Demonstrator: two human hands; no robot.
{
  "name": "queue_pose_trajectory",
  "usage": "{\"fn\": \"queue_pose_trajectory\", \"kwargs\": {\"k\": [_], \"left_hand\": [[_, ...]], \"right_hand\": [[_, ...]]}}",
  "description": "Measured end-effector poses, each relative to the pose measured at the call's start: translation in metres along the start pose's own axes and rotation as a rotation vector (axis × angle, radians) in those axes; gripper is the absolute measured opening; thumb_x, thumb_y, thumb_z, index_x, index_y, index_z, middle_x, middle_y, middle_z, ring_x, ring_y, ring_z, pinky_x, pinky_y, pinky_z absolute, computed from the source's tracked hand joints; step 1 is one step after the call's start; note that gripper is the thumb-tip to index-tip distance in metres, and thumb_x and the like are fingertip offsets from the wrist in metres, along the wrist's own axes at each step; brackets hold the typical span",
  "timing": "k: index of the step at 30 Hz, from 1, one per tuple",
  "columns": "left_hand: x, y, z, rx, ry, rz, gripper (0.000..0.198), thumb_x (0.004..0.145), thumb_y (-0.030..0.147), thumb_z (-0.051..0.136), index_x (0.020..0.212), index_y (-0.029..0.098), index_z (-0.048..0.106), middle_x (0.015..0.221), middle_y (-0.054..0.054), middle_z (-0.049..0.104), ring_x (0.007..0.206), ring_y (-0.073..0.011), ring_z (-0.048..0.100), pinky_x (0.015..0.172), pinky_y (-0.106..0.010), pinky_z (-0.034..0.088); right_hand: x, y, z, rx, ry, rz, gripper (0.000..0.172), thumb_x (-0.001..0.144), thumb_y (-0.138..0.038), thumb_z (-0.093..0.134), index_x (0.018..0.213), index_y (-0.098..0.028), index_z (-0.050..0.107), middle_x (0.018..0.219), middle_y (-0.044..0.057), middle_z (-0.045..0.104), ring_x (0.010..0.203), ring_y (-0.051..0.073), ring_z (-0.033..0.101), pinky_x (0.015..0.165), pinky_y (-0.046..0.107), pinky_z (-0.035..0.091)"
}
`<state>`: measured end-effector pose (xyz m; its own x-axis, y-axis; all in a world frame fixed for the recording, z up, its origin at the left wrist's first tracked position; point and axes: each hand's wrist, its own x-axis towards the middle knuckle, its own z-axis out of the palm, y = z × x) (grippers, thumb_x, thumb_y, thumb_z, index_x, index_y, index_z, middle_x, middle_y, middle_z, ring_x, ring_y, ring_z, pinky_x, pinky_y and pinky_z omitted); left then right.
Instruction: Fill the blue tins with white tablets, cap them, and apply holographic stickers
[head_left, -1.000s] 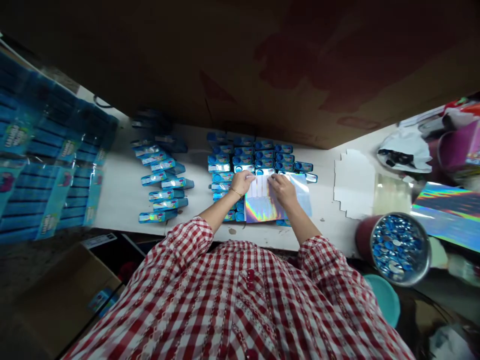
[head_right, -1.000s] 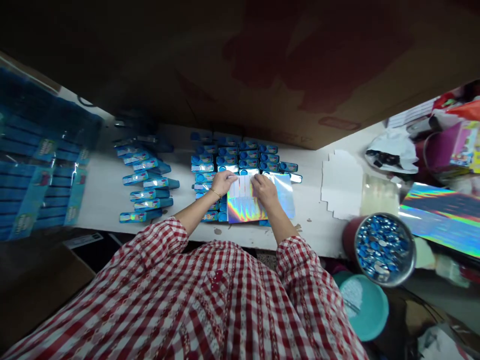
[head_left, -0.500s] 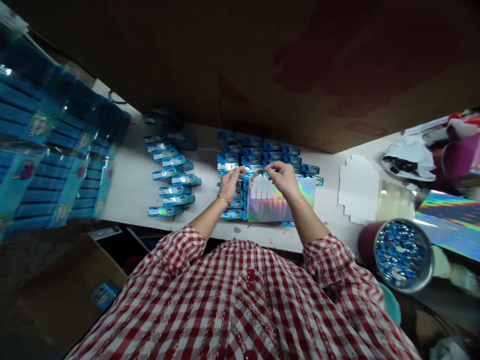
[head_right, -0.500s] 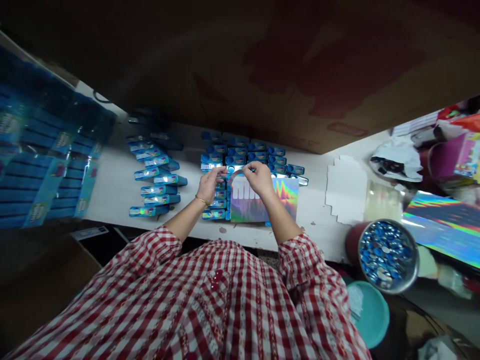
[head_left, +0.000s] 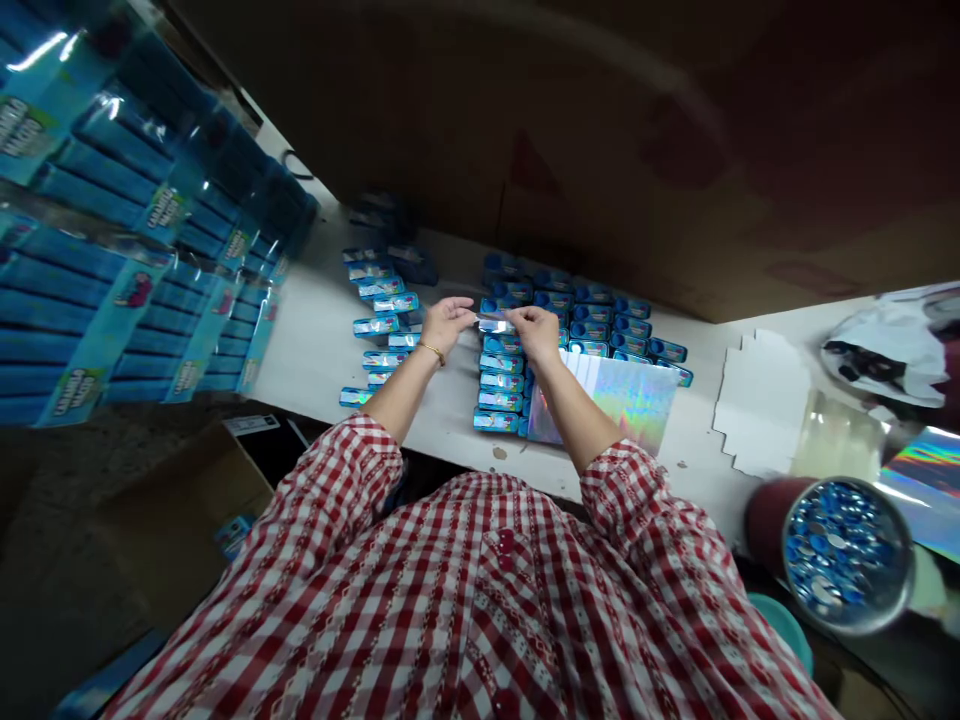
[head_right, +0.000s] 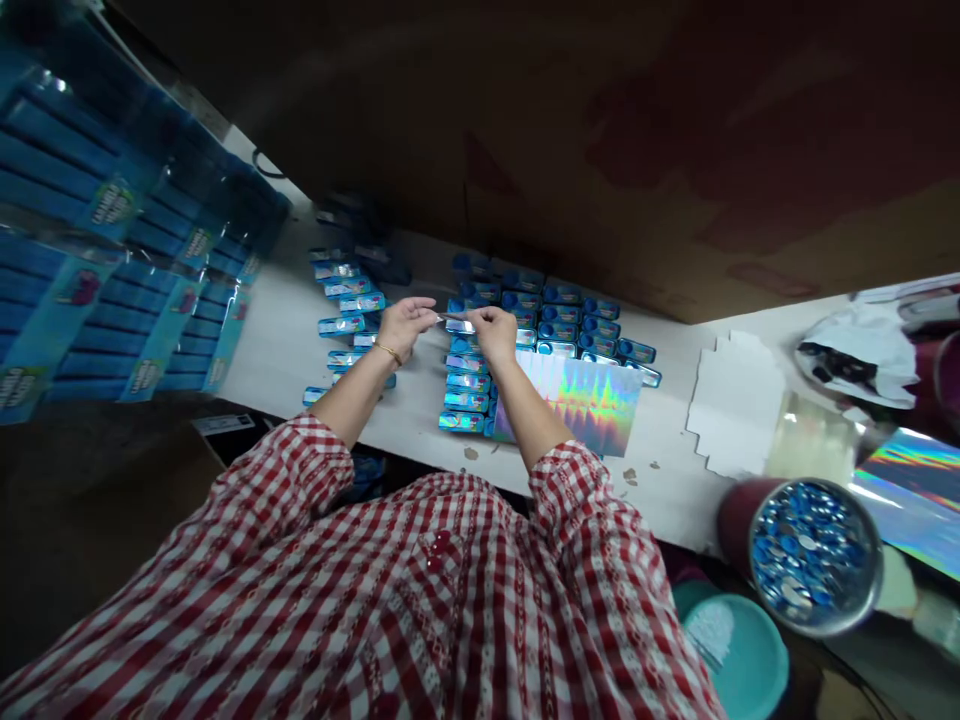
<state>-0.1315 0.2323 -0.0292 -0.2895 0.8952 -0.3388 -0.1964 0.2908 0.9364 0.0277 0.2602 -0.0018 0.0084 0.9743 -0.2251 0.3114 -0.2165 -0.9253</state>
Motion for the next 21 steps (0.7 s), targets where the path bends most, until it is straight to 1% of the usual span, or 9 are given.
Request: {"fn": "queue_pose_trajectory", "kwargs": {"k": [4,8,11,14,18,21], "left_hand": [[0.012,-0.01,0.002,0.079,0.035,-0.047,0.024,0.057,0.012,0.067,0.081,0.012,0.061,0.062,0.001,0.062,0.06,-0.0112,0.058,0.069,-0.028,0.048],[0.027,-0.015,0.008,0.12,0.05,-0.053,0.023,0.058,0.011,0.065,0.08,0.013,0.059,0.061,0.001,0.061,0.06,-0.0124,0.059,0.07,-0.03,0.049],[0.04,-0.017,0.009,0.161,0.056,-0.04,0.024,0.058,0.011,0.065,0.082,0.013,0.059,0.06,0.002,0.061,0.059,-0.0128,0.059,0.069,-0.029,0.049],[0.05,-0.022,0.008,0.221,0.057,-0.023,0.024,0.059,0.012,0.066,0.082,0.013,0.06,0.062,0.0,0.062,0.062,-0.0141,0.06,0.069,-0.03,0.049],[0.06,-0.032,0.012,0.307,0.056,-0.02,0.025,0.06,0.015,0.067,0.085,0.013,0.063,0.068,-0.002,0.066,0.07,-0.0173,0.063,0.073,-0.031,0.05],[0.061,-0.037,0.015,0.369,0.093,-0.011,0.027,0.063,0.015,0.066,0.09,0.011,0.066,0.078,-0.007,0.069,0.079,-0.0205,0.065,0.076,-0.033,0.05]], "right_hand": [[0.008,0.014,0.008,-0.211,0.076,-0.02,0.02,0.072,-0.032,0.061,0.071,-0.014,0.07,0.072,0.004,0.07,0.071,0.017,0.062,0.068,0.026,0.045],[0.015,0.013,0.009,-0.395,0.089,-0.013,0.022,0.076,-0.032,0.06,0.08,-0.014,0.072,0.08,0.007,0.072,0.075,0.019,0.063,0.072,0.028,0.045],[0.021,0.011,0.013,-0.51,0.093,0.003,0.023,0.079,-0.031,0.058,0.086,-0.015,0.073,0.086,0.009,0.072,0.081,0.021,0.064,0.075,0.029,0.044],[0.026,0.01,0.016,-0.614,0.075,0.027,0.024,0.081,-0.032,0.055,0.09,-0.017,0.073,0.09,0.01,0.071,0.085,0.023,0.064,0.076,0.029,0.044],[0.029,0.007,0.02,-0.765,0.038,0.034,0.025,0.084,-0.032,0.052,0.092,-0.021,0.072,0.1,0.01,0.068,0.086,0.023,0.063,0.074,0.031,0.044],[0.026,0.004,0.021,-0.909,0.032,0.021,0.029,0.087,-0.033,0.047,0.103,-0.02,0.067,0.107,0.011,0.063,0.087,0.024,0.061,0.071,0.032,0.044]]}}
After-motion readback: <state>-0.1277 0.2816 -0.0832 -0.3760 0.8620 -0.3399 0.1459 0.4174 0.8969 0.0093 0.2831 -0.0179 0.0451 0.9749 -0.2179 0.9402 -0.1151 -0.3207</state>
